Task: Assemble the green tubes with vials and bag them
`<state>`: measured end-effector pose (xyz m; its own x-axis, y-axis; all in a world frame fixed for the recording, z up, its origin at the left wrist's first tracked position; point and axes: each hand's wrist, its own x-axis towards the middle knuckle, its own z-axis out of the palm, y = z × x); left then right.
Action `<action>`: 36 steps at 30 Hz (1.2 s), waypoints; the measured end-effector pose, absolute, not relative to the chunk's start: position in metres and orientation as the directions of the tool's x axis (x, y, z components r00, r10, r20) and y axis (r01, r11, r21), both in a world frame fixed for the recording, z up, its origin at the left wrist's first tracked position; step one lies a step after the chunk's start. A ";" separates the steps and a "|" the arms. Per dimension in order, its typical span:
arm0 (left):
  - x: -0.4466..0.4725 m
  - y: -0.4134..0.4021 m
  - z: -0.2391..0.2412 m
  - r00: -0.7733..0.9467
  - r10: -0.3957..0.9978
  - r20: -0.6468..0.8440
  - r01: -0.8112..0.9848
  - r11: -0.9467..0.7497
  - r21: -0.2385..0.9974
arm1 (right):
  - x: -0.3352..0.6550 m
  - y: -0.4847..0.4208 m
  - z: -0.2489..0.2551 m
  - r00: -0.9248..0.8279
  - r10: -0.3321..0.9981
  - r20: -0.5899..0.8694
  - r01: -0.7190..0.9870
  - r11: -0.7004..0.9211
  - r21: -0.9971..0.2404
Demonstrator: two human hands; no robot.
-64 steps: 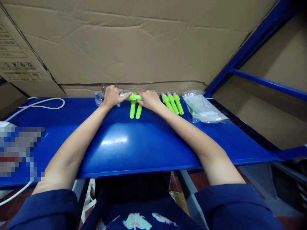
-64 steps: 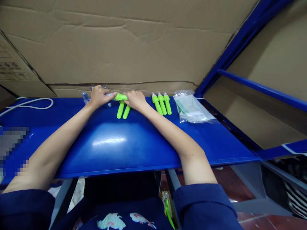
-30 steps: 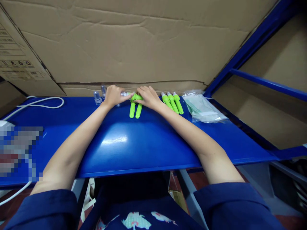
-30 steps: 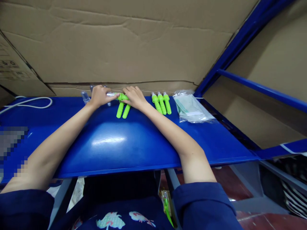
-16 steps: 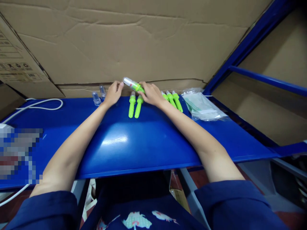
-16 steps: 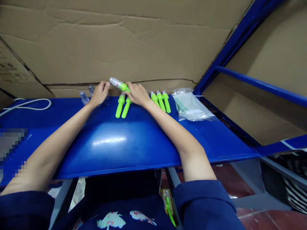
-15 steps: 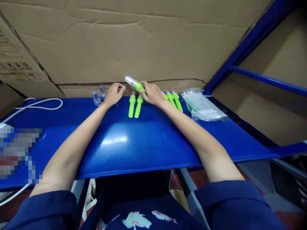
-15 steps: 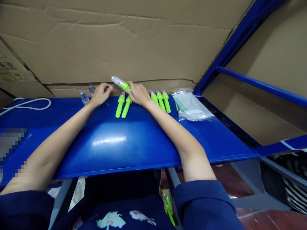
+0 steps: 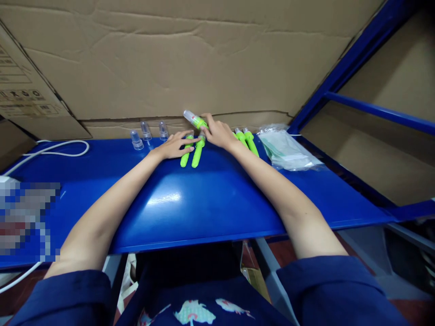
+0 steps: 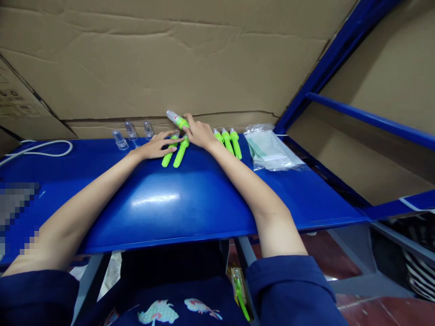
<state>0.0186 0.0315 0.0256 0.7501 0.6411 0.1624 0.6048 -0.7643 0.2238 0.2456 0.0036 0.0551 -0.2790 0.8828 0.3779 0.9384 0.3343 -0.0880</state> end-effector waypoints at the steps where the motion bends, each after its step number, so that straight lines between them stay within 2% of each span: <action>1: 0.020 0.030 0.027 0.755 0.635 0.164 0.600 -0.770 0.219 | 0.245 0.003 0.056 -0.276 0.884 0.377 0.938 0.333 -0.095; 12: 0.031 0.020 0.026 0.790 0.598 0.137 0.566 -0.796 0.213 | 0.248 0.016 0.057 -0.348 0.886 0.306 0.883 0.420 -0.211; 16: 0.031 0.021 0.023 0.781 0.597 0.184 0.564 -0.800 0.203 | 0.244 0.013 0.062 -0.295 0.918 0.267 0.905 0.358 -0.229; 23: 0.033 0.021 0.022 0.752 0.629 0.197 0.607 -0.777 0.167 | 0.235 0.000 0.077 -0.112 0.982 0.151 0.943 0.153 -0.297; 29: 0.033 0.018 0.024 0.734 0.647 0.206 0.635 -0.761 0.128 | 0.226 -0.007 0.077 -0.005 0.998 0.056 0.960 0.021 -0.280; 36: 0.035 0.016 0.024 0.724 0.662 0.194 0.664 -0.745 0.069 | 0.223 -0.001 0.062 -0.034 0.999 -0.009 0.949 0.030 -0.314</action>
